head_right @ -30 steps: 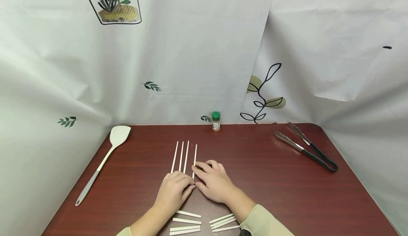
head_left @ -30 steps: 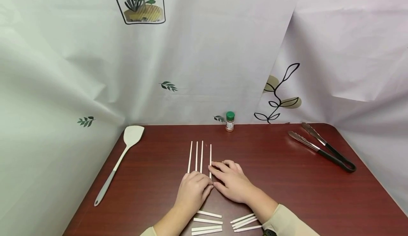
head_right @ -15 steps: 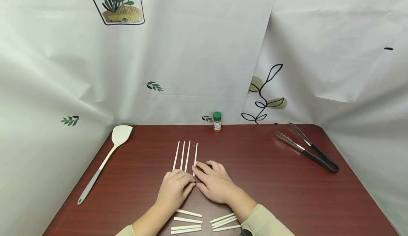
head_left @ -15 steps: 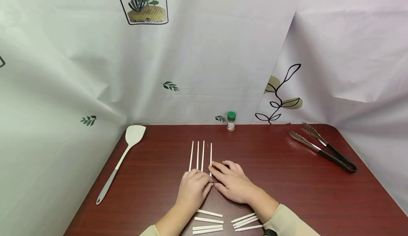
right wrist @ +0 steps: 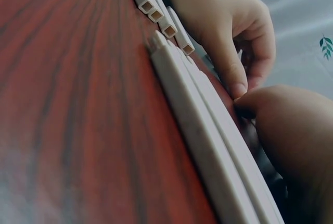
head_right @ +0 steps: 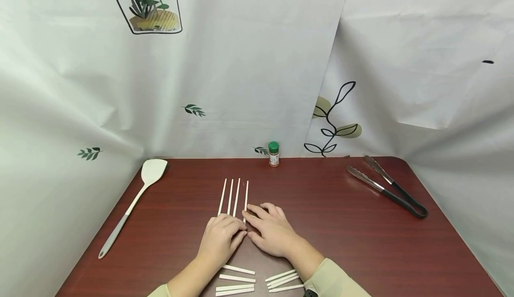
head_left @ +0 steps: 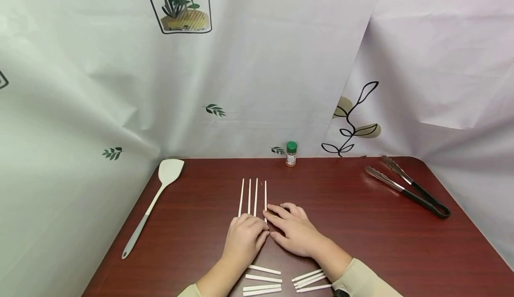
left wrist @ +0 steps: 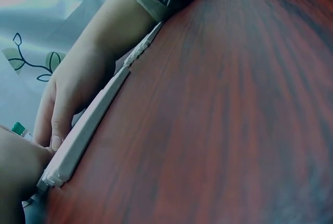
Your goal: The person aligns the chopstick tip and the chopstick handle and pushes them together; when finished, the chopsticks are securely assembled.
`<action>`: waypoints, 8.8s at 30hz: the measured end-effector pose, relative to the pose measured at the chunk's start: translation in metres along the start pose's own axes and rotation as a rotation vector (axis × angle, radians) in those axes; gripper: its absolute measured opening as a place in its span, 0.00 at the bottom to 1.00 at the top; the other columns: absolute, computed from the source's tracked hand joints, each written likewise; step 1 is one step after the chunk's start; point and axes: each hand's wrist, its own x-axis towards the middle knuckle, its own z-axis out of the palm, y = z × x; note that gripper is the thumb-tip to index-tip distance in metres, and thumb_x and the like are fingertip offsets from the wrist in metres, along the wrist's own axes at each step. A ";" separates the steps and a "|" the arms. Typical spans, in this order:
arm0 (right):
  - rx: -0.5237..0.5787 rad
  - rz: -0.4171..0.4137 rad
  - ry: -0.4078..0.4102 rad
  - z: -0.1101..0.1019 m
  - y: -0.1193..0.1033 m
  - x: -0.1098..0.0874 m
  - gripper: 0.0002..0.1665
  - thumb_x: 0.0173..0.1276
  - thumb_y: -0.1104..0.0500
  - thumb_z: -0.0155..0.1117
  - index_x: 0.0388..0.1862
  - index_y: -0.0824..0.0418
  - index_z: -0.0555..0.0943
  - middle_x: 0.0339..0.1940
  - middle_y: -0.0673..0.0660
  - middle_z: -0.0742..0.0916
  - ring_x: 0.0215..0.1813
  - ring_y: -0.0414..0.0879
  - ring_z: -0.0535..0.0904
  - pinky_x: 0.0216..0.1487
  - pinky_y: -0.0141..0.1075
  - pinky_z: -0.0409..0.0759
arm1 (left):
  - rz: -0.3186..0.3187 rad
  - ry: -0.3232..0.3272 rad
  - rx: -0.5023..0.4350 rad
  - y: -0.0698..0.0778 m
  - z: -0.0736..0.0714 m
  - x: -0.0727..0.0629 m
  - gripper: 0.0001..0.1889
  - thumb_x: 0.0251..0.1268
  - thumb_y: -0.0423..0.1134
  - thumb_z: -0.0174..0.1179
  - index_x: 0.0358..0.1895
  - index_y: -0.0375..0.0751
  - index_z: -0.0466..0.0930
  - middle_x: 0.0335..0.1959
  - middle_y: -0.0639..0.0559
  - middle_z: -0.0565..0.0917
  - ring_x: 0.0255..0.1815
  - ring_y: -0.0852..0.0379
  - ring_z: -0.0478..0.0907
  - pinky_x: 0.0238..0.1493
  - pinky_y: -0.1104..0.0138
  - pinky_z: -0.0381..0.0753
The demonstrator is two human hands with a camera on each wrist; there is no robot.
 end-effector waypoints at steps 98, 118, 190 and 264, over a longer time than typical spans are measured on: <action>0.325 -0.193 0.388 -0.021 0.006 -0.110 0.24 0.70 0.70 0.70 0.57 0.45 0.87 0.42 0.37 0.86 0.44 0.31 0.73 0.46 0.25 0.69 | 0.100 -0.114 -0.420 0.032 -0.031 -0.042 0.10 0.64 0.36 0.73 0.41 0.53 0.81 0.39 0.66 0.84 0.41 0.70 0.80 0.50 0.72 0.76; 0.199 -0.590 0.490 -0.008 -0.007 -0.088 0.15 0.85 0.56 0.57 0.57 0.57 0.90 0.35 0.41 0.78 0.42 0.37 0.70 0.46 0.28 0.65 | 0.315 -0.009 -0.447 0.036 -0.021 -0.038 0.04 0.80 0.38 0.60 0.46 0.48 0.85 0.40 0.63 0.85 0.41 0.70 0.82 0.50 0.76 0.79; 0.160 -0.534 0.569 -0.001 -0.013 -0.084 0.18 0.86 0.58 0.55 0.53 0.61 0.91 0.30 0.41 0.75 0.36 0.37 0.69 0.42 0.26 0.69 | 0.278 0.017 -0.497 0.043 -0.021 -0.036 0.06 0.80 0.33 0.58 0.43 0.43 0.85 0.41 0.59 0.86 0.44 0.67 0.84 0.53 0.73 0.82; 0.162 0.318 -0.104 -0.027 0.061 0.065 0.43 0.66 0.38 0.74 0.76 0.54 0.77 0.77 0.64 0.72 0.77 0.67 0.60 0.71 0.69 0.58 | 0.094 -0.307 -0.024 -0.014 0.012 0.021 0.27 0.58 0.63 0.74 0.57 0.55 0.88 0.60 0.60 0.86 0.71 0.46 0.76 0.67 0.45 0.69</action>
